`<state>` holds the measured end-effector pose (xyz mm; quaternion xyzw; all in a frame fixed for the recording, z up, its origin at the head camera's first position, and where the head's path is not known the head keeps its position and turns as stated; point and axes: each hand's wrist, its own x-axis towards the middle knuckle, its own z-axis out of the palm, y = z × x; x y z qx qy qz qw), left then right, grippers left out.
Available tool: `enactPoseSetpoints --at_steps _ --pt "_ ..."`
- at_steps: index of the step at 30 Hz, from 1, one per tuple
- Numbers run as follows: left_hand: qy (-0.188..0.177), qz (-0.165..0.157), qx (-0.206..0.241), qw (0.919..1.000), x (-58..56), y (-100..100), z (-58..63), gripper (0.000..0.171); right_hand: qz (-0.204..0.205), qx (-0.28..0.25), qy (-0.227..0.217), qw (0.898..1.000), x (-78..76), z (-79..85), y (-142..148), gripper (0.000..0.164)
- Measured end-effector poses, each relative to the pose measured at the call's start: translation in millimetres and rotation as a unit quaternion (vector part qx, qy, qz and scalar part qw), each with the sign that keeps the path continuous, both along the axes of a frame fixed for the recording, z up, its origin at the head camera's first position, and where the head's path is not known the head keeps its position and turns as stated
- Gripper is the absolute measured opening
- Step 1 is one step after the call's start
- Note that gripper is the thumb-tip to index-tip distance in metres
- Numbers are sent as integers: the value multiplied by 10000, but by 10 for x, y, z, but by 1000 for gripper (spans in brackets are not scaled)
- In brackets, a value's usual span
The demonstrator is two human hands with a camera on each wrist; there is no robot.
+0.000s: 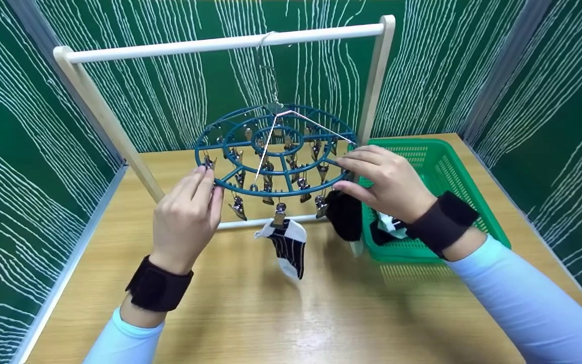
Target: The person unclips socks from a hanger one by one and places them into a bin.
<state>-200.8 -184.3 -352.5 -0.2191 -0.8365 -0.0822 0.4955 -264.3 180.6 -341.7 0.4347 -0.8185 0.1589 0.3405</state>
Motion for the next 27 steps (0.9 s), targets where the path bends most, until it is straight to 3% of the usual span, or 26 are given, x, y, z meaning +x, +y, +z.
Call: enactPoseSetpoints --at_steps 7,13,16,21,27 --pt "-120 38 -11 9999 119 101 12 32 -155 79 -206 9996 0 -8 -18 41" --pt "218 -476 423 9977 232 230 27 20 -305 71 -365 9988 13 -5 -31 42" --pt "207 -844 661 9940 277 286 18 14 -351 75 -418 9985 23 -5 -30 43" --pt "-376 -1447 1203 9814 328 378 -27 8 -248 28 -363 9990 17 0 -24 43" --pt "-1011 -1889 1442 9661 314 518 -153 8 -50 -45 -207 9998 3 0 -12 44"
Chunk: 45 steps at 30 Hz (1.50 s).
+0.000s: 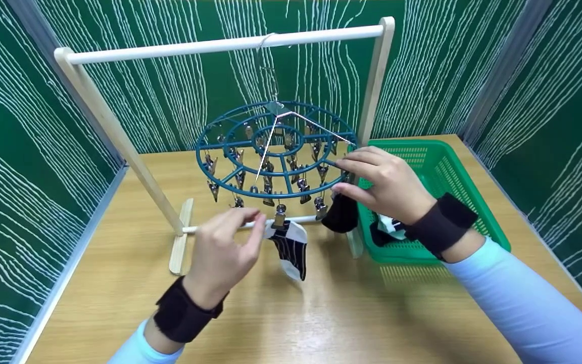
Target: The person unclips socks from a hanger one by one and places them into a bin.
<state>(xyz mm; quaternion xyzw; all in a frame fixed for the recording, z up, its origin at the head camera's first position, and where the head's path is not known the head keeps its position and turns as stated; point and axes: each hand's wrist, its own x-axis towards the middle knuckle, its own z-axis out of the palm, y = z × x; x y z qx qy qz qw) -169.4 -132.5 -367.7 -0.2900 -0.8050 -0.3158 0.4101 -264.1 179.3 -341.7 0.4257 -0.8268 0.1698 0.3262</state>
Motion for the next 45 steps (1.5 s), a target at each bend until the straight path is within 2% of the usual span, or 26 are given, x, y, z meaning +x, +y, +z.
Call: enactPoseSetpoints --at_steps 3,6,10,15,23,34,39,45 --pt "-501 -73 115 9987 -7 66 -57 14 -26 23 -28 10000 1 -1 -3 43" --pt "-1084 -112 224 9938 -23 118 -95 21 -79 34 -76 9999 6 -3 -7 43" --pt "-1787 -264 355 9829 -66 159 -129 29 -135 32 -151 9998 12 -10 -8 42" --pt "-2353 -548 557 9688 -122 184 -165 33 -131 23 -196 9997 8 -25 -6 43" --pt "-2818 -762 783 9532 -186 205 -170 29 -80 10 -170 9998 5 -41 7 43" --pt "-3452 -664 1257 9277 -267 201 -165 19 -60 -206 -196 9996 36 -103 37 45" --pt "-3545 -563 1346 9236 -291 202 -167 17 -44 -400 -273 9988 91 -129 46 47" --pt "-3525 -688 1451 9219 -295 214 -154 17 -134 -760 -203 9968 190 -190 71 46"
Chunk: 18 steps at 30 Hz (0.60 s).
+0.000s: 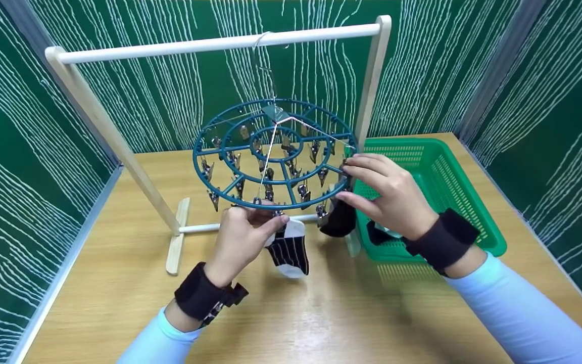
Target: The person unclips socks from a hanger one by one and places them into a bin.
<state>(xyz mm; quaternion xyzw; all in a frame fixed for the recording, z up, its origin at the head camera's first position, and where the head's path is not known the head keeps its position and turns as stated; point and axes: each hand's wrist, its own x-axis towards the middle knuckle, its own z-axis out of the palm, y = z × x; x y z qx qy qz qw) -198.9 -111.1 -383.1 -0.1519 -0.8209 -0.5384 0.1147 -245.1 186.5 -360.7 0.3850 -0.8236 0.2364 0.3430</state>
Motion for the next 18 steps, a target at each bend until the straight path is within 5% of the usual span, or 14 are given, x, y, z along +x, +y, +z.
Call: enactPoseSetpoints --at_steps 10,18 --pt "-141 -44 124 9998 -24 10 0 14 -324 -659 -111 9972 216 -220 15 35" --pt "-189 -206 517 9983 -49 20 0 11 -155 -592 -1027 9928 389 -428 -124 25"
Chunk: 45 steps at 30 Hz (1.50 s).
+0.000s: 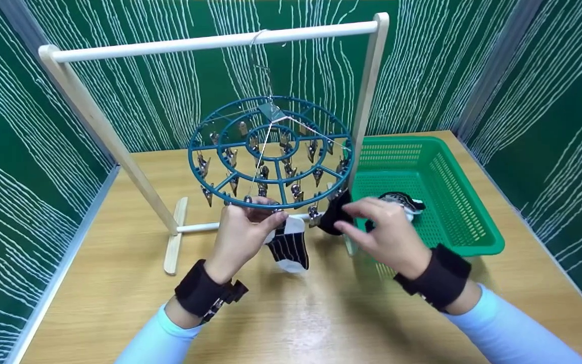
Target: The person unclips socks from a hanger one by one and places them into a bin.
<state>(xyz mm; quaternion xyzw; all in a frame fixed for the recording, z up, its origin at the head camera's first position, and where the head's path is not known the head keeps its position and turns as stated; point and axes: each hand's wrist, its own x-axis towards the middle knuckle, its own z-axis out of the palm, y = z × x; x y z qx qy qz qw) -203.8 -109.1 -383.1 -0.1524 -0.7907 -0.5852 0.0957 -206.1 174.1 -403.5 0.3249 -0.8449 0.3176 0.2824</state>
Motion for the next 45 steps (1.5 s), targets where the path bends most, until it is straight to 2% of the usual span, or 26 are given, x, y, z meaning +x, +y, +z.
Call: enactPoseSetpoints --at_steps 9,16,20,24,27,33,40,45 --pt "-3 -31 -2 10000 3 5 10 10 220 66 -1286 9914 65 -273 -245 23" --pt "100 -80 -73 9999 7 5 12 11 480 54 -2040 9778 -17 -486 -421 30" --pt "44 -123 -14 9999 8 0 11 10 751 -70 -2639 9616 -88 -547 -505 32" --pt "98 -151 -41 9998 2 -3 -1 12 1031 -328 -3324 9369 -145 -605 -566 28" --pt "191 -163 -127 9996 -6 -4 -9 13 1137 -644 -3653 9217 -176 -655 -596 23" --pt "263 -223 -210 9992 -7 -7 -7 13 1300 -1057 -3742 9121 -194 -725 -632 15" --pt "308 -132 -111 9994 -10 -19 -9 14 1242 -1028 -3570 9201 -172 -728 -647 11" --pt "276 -287 -82 9992 -8 -26 0 13 1157 -1013 -3485 9246 -170 -718 -656 11"
